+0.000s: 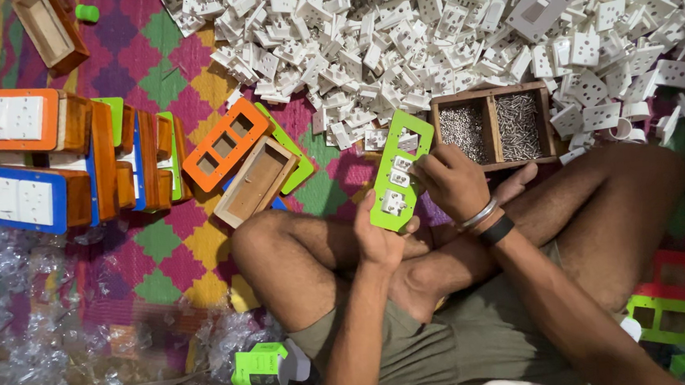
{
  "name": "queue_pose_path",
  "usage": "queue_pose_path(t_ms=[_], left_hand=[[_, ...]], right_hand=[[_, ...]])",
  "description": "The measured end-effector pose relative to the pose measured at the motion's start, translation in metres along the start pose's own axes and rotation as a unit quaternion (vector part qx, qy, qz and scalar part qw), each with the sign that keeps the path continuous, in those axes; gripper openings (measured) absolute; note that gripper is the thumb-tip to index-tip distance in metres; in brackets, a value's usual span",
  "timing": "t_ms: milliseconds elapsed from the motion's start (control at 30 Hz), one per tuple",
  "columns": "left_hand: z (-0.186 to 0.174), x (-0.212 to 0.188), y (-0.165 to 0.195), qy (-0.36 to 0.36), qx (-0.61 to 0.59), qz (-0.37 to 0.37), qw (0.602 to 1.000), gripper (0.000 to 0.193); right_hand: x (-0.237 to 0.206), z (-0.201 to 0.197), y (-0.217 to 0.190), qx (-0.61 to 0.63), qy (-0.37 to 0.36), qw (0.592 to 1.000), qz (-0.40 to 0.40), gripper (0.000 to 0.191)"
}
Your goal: The person sits on the floor and assembles electrical outlet plates by inserting white plastic inserts into colored frames and securing them with screws. The person handles orange and green frames, using a small screwdriver to fasten the components together.
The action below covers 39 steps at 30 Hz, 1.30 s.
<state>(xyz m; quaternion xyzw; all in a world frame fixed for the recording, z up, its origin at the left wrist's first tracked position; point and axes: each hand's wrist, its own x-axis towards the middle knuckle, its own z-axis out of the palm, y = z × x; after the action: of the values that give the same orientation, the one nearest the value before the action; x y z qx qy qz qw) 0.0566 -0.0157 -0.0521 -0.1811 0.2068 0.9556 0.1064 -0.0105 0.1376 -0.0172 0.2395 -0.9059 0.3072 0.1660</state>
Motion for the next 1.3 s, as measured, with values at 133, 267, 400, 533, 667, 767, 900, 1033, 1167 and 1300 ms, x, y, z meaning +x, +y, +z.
queue_pose_path(t_ms=[133,267,400,533,667,767,900,1033,1167,1300], left_hand=[[0.005,-0.001,0.004,0.006,-0.015,-0.008,1.000,0.042],[0.005,-0.001,0.007,0.016,-0.030,-0.004,0.999,0.040],[0.001,0.001,0.003,0.013,-0.032,-0.011,0.999,0.042],[-0.003,0.004,-0.004,-0.002,0.007,0.017,1.000,0.041],[-0.006,0.003,-0.007,0.003,0.025,0.015,1.000,0.040],[-0.006,0.006,-0.007,0.010,0.014,0.009,1.000,0.038],[-0.007,0.008,-0.004,0.027,-0.009,-0.007,1.000,0.037],[-0.006,0.007,-0.002,0.017,-0.003,-0.008,1.000,0.040],[-0.002,0.005,-0.001,0.006,-0.004,-0.006,1.000,0.042],[0.003,0.003,0.000,0.011,0.023,-0.005,1.000,0.046]], right_hand=[[0.001,0.004,0.001,0.021,-0.011,0.999,0.029,0.024],[-0.002,0.002,-0.001,0.140,0.008,0.985,0.100,0.016],[-0.004,-0.002,-0.003,0.179,0.010,0.978,0.109,0.012],[-0.001,-0.002,-0.006,0.154,0.001,0.980,0.124,0.017],[0.000,-0.003,-0.006,0.136,-0.013,0.981,0.140,0.016],[0.001,-0.007,-0.004,0.144,-0.009,0.986,0.088,0.012],[-0.002,-0.011,0.001,0.150,-0.018,0.986,0.072,0.010],[-0.009,-0.005,0.011,0.213,-0.035,0.965,0.151,0.013],[-0.018,0.008,0.022,0.393,-0.065,0.851,0.341,0.017],[-0.023,0.013,0.033,0.479,-0.080,0.777,0.399,0.015]])
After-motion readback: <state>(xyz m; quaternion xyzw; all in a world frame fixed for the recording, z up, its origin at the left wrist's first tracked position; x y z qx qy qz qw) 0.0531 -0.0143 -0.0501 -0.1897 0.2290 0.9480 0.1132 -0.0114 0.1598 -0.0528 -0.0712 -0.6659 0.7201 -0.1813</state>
